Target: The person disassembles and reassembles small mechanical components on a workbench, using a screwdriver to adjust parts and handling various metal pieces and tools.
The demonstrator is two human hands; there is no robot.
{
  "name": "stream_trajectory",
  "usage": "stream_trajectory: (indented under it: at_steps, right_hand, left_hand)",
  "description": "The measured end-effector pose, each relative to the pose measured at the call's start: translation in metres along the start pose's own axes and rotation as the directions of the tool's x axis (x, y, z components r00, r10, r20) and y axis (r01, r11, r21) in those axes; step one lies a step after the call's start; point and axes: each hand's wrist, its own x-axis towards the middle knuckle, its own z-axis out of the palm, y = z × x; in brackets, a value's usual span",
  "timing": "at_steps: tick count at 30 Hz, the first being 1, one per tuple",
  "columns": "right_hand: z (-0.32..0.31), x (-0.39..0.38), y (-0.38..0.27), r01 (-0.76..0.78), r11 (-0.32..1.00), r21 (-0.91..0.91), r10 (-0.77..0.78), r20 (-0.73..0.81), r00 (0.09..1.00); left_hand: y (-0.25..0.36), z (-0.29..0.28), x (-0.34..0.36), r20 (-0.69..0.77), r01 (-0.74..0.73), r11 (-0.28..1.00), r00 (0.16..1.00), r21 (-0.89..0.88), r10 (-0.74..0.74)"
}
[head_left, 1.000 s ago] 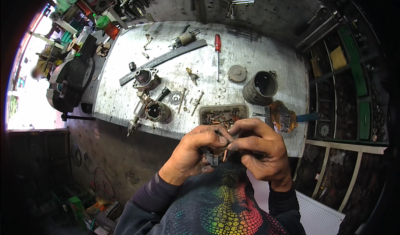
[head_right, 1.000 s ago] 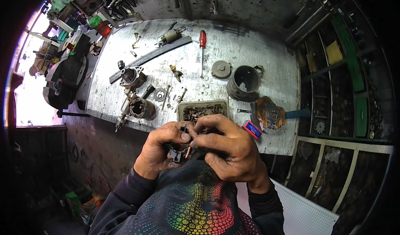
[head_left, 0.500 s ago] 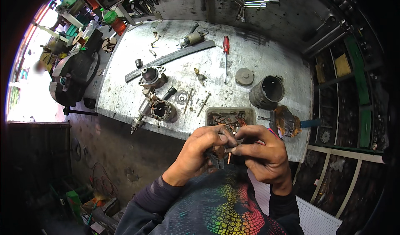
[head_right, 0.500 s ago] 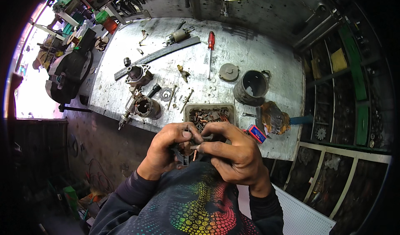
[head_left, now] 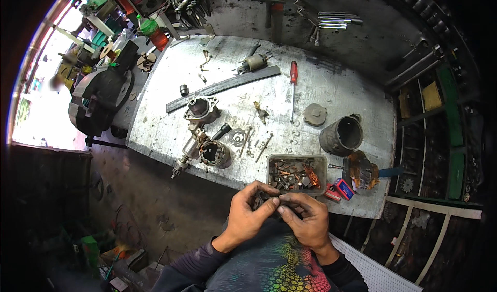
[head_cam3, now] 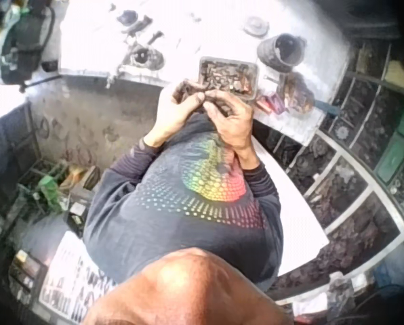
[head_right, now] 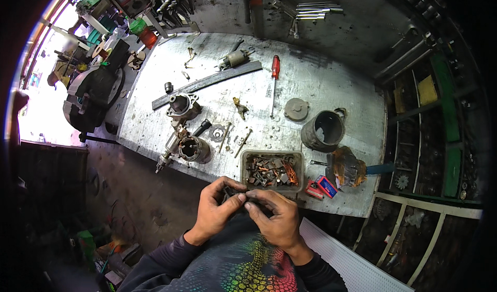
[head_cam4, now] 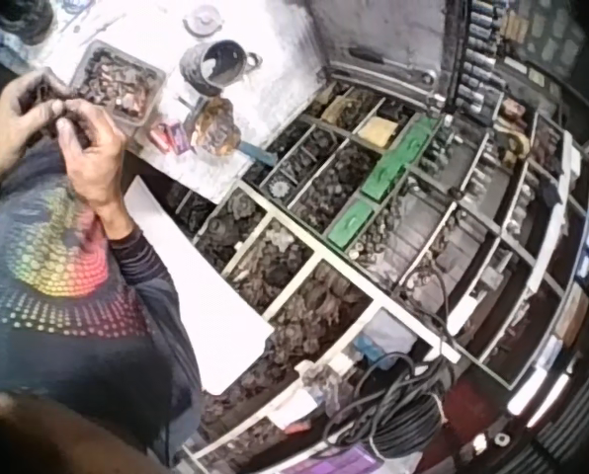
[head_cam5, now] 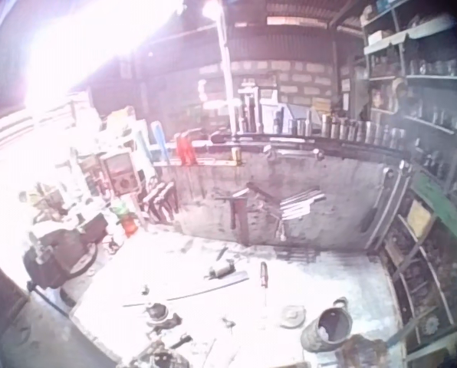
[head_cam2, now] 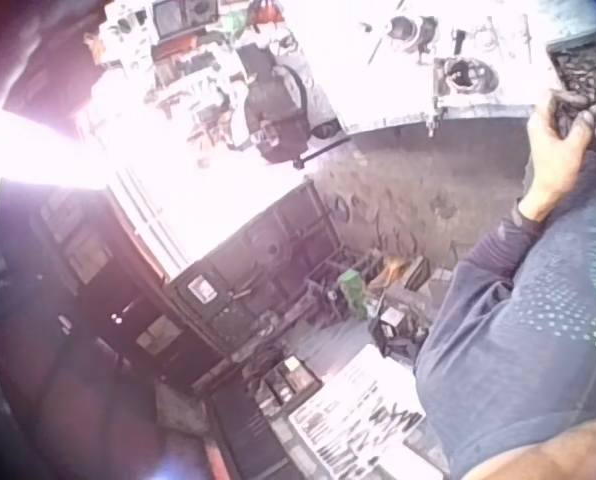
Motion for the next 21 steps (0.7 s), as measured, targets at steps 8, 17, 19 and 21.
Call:
stream_trajectory:
  at_steps: [8, 17, 19, 21]
  right_hand:
    - [0.01, 0.022, 0.023, -0.124, 0.977, 0.171, 0.127, -0.004, 0.992]
    - [-0.002, 0.042, 0.027, -0.148, 0.953, 0.263, 0.138, 0.055, 0.989]
    - [0.002, 0.044, 0.027, -0.141, 0.937, 0.32, 0.127, 0.067, 0.99]
    - [0.009, 0.047, 0.025, -0.142, 0.918, 0.371, 0.13, 0.056, 0.99]
  left_hand:
    - [-0.04, -0.028, -0.001, -0.158, 0.036, 0.999, 0.987, 0.015, -0.033]
    - [-0.107, -0.051, 0.071, -0.331, -0.05, 0.79, 0.89, 0.611, 0.312]
    - [-0.109, -0.049, 0.075, -0.255, -0.083, 0.618, 0.861, 0.782, 0.439]
    - [-0.104, -0.05, 0.071, -0.262, -0.016, 0.549, 0.867, 0.836, 0.424]
